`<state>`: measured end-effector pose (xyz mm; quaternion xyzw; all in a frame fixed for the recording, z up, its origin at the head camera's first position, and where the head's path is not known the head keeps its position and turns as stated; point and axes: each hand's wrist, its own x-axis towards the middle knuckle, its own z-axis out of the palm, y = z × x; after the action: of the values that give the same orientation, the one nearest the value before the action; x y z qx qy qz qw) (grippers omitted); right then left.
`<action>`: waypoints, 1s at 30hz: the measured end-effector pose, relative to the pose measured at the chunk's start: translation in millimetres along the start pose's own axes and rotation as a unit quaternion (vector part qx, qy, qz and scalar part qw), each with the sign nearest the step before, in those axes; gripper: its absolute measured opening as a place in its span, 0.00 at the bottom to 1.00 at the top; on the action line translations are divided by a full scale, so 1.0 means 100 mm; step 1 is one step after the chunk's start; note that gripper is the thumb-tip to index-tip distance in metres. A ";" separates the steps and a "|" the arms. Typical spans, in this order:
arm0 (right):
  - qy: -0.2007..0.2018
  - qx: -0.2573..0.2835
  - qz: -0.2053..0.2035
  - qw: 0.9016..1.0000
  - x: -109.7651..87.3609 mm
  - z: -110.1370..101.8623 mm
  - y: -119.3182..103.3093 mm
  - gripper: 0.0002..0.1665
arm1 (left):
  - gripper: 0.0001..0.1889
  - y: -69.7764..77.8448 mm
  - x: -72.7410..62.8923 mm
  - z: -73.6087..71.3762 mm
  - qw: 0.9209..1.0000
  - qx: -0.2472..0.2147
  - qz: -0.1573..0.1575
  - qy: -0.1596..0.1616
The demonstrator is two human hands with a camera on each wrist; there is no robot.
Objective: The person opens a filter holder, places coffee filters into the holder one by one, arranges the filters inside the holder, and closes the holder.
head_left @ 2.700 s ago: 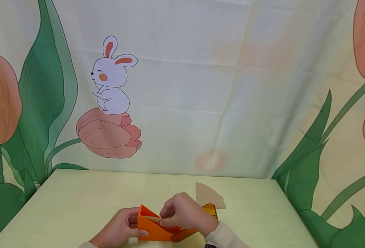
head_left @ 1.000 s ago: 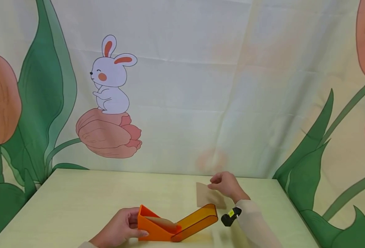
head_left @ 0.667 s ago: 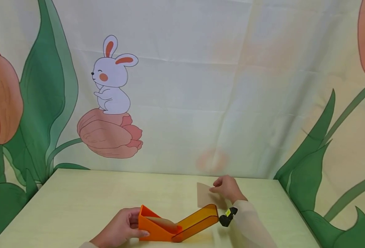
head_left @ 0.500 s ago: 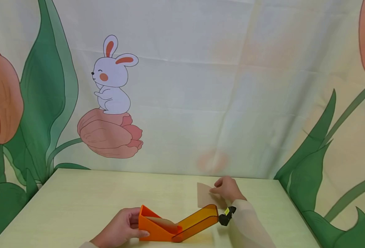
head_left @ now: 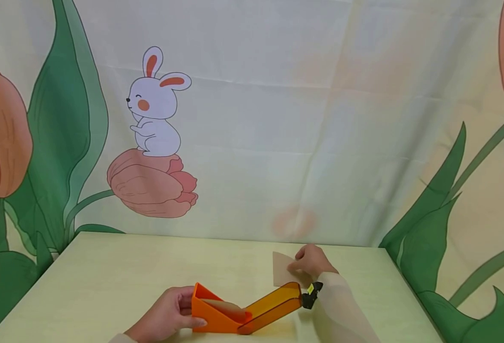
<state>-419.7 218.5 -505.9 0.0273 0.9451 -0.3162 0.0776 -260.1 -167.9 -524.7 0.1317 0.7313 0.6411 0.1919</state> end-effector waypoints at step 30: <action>-0.005 -0.001 -0.002 1.000 -0.03 -0.01 -0.06 0.18 | 0.29 0.01 -0.02 0.00 1.000 0.011 0.008 -0.001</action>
<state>-417.2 214.0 -501.3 0.0241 0.9450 -0.3157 0.0823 -258.5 -168.0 -523.4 0.1403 0.7369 0.6347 0.1858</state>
